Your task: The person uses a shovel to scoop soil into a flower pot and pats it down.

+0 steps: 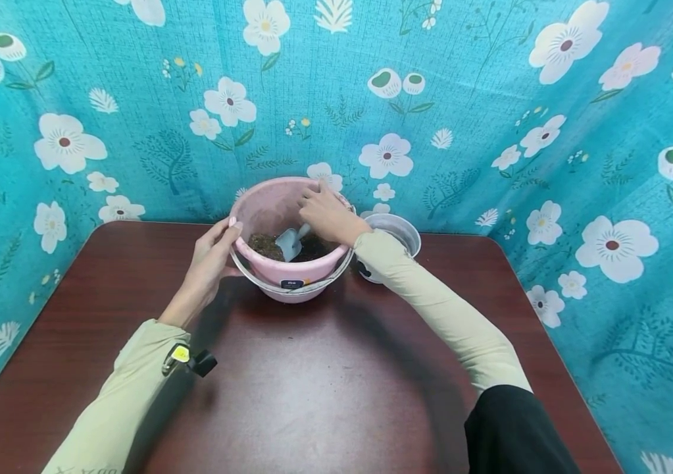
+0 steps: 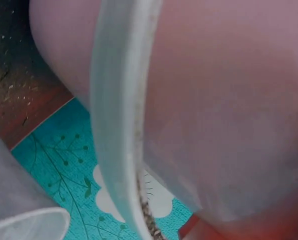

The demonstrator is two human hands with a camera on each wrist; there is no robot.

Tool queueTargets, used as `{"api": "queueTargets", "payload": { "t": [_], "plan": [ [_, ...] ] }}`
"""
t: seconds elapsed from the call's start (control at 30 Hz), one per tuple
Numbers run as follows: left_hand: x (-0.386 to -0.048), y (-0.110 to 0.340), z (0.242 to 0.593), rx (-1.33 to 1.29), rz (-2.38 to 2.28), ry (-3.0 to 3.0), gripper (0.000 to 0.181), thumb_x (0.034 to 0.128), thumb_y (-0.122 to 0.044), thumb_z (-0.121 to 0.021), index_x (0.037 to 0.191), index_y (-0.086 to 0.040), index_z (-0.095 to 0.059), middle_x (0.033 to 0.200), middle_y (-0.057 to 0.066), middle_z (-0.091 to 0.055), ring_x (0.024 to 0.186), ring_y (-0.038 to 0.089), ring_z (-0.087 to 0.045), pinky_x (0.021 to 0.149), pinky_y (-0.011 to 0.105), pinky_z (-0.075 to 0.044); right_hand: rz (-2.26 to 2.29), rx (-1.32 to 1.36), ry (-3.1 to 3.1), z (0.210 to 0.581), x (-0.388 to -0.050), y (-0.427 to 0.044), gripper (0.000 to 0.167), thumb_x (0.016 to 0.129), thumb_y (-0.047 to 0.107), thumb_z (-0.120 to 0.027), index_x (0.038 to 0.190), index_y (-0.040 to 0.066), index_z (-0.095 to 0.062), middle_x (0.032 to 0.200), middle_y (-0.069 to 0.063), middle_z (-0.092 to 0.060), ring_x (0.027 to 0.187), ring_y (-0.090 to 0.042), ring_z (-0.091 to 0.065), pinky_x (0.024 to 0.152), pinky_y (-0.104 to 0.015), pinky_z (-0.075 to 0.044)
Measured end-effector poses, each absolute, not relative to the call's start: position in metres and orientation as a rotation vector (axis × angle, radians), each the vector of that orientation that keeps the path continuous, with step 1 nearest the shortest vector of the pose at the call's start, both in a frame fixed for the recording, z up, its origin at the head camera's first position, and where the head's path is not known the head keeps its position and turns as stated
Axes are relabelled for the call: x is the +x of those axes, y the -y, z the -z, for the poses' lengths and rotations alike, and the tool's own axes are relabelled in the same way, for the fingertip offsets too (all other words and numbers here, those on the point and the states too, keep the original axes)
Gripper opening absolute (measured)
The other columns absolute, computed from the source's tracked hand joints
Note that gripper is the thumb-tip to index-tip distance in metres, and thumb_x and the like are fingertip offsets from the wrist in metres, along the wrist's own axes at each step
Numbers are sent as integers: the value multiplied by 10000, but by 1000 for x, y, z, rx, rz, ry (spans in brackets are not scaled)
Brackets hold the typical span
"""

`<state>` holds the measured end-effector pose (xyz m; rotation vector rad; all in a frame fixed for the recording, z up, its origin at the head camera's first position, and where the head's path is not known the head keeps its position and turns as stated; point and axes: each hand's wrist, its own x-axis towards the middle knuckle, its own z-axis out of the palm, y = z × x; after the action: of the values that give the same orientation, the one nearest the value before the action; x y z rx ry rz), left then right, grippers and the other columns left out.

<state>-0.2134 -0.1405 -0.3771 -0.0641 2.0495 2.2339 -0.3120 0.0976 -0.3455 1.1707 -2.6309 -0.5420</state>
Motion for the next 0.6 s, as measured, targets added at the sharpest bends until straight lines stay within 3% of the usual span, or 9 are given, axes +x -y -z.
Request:
{"api": "queueTargets", "payload": {
  "t": [0.4, 0.6],
  "plan": [
    [-213, 141, 376, -49, -2217, -2058, 662, 1058, -381, -574, 1628, -111, -375, 1509, 195, -397, 820, 37, -640, 582, 276, -632, 451, 1191, 2699, 339, -310, -97, 136, 964, 185, -749, 1048, 97, -808, 1105, -76, -730, 1142, -269, -588, 1044, -516, -419],
    [-211, 140, 376, -29, -2225, -2063, 639, 1063, -370, -568, 1618, -106, -394, 1380, 142, -450, 832, 25, -616, 581, 274, -631, 144, 1311, 2734, 335, -308, -102, 171, 893, 143, -827, 1064, 143, -836, 1083, -43, -739, 1106, -268, -558, 1069, -502, -393]
  ]
}}
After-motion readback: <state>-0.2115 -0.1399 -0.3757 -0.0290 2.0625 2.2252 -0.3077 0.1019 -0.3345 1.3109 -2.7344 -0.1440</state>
